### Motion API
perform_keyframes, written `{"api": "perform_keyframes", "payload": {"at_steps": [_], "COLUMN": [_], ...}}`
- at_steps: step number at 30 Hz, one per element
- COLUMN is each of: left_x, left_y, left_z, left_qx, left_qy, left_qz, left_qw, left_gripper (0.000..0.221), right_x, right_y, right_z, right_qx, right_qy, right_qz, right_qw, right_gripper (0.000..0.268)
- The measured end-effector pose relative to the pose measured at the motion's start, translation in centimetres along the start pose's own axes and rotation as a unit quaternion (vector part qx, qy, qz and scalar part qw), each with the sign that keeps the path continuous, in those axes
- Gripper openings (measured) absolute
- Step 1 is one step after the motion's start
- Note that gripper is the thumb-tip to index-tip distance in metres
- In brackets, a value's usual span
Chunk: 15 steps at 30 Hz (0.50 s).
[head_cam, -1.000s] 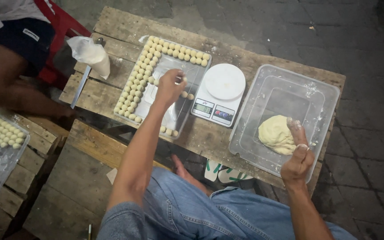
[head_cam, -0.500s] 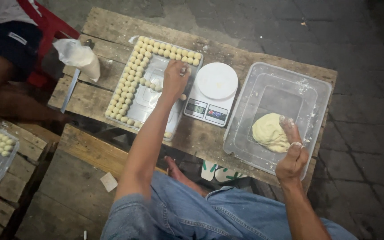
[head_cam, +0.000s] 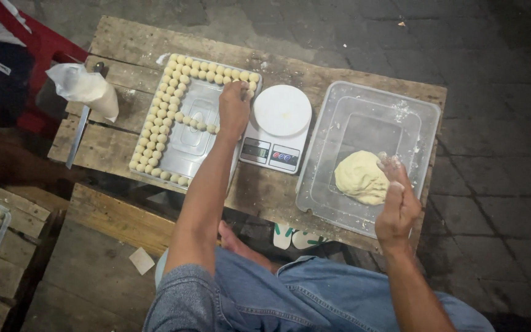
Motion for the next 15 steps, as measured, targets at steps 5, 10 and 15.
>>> {"api": "perform_keyframes", "payload": {"at_steps": [5,10,15], "left_x": [0.0,-4.2,-16.4], "left_y": [1.6,-8.7,-17.5], "left_z": [0.0,3.7,-1.6], "left_qx": [-0.057,-0.061,-0.213], "left_qy": [-0.014,-0.014,0.202], "left_qz": [0.026,-0.060,0.016], "left_qw": [0.998,0.996,0.956], "left_gripper": [0.039,0.049,0.059], "right_x": [1.3,1.9,1.7], "right_y": [-0.4,-5.8,-4.8], "right_z": [1.9,5.2,4.0], "right_qx": [-0.169,-0.241,-0.264], "right_qy": [0.002,0.019,0.053], "right_qz": [-0.002,-0.005,0.023], "right_qw": [0.986,0.970,0.963], "right_gripper": [0.021,0.019,0.045]}}
Point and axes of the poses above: each hand's wrist, its own x-axis towards the middle knuckle, its own z-axis out of the back of the hand, y = z × x, the point moved 8 cm from there along x, towards the middle knuckle, and after that the axes turned 6 degrees about -x, right-handed, at the moved point
